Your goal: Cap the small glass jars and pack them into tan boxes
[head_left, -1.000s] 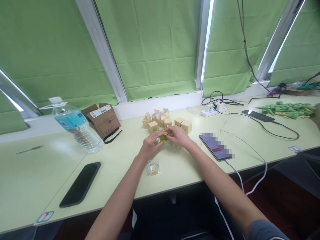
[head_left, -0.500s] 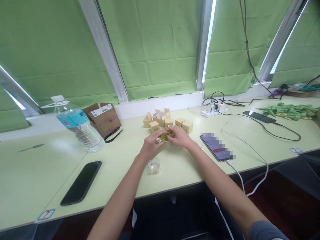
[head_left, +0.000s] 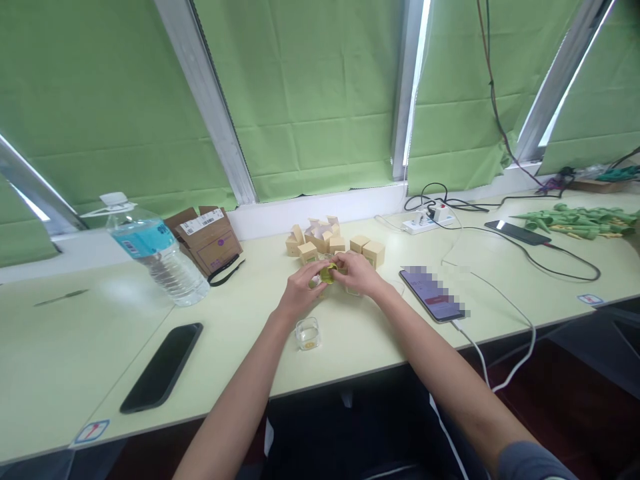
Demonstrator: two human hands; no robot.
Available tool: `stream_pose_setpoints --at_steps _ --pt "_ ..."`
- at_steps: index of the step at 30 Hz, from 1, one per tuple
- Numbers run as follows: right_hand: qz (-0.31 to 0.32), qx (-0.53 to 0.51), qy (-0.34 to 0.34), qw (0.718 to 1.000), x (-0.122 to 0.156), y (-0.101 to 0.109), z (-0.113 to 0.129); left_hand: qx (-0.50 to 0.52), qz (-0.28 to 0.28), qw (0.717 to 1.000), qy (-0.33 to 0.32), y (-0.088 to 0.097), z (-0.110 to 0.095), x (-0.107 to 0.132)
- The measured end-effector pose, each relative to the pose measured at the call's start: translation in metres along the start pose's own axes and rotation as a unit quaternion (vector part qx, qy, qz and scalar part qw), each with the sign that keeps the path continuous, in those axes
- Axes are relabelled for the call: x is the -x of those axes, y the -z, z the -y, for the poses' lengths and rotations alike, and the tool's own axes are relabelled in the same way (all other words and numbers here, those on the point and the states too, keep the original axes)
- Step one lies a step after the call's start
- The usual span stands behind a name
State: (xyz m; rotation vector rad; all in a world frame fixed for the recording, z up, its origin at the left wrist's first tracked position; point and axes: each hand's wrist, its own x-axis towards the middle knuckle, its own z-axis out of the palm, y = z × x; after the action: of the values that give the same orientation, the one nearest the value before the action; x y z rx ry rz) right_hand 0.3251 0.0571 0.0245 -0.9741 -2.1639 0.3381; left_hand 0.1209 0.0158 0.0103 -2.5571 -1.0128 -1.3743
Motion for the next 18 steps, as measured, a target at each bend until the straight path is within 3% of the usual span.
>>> stream_pose_setpoints --at_steps 18 --pt "-0.031 -0.003 0.009 0.999 0.0015 -0.0027 0.0030 -0.002 -0.004 1.000 0.003 -0.0013 -0.0009 -0.0014"
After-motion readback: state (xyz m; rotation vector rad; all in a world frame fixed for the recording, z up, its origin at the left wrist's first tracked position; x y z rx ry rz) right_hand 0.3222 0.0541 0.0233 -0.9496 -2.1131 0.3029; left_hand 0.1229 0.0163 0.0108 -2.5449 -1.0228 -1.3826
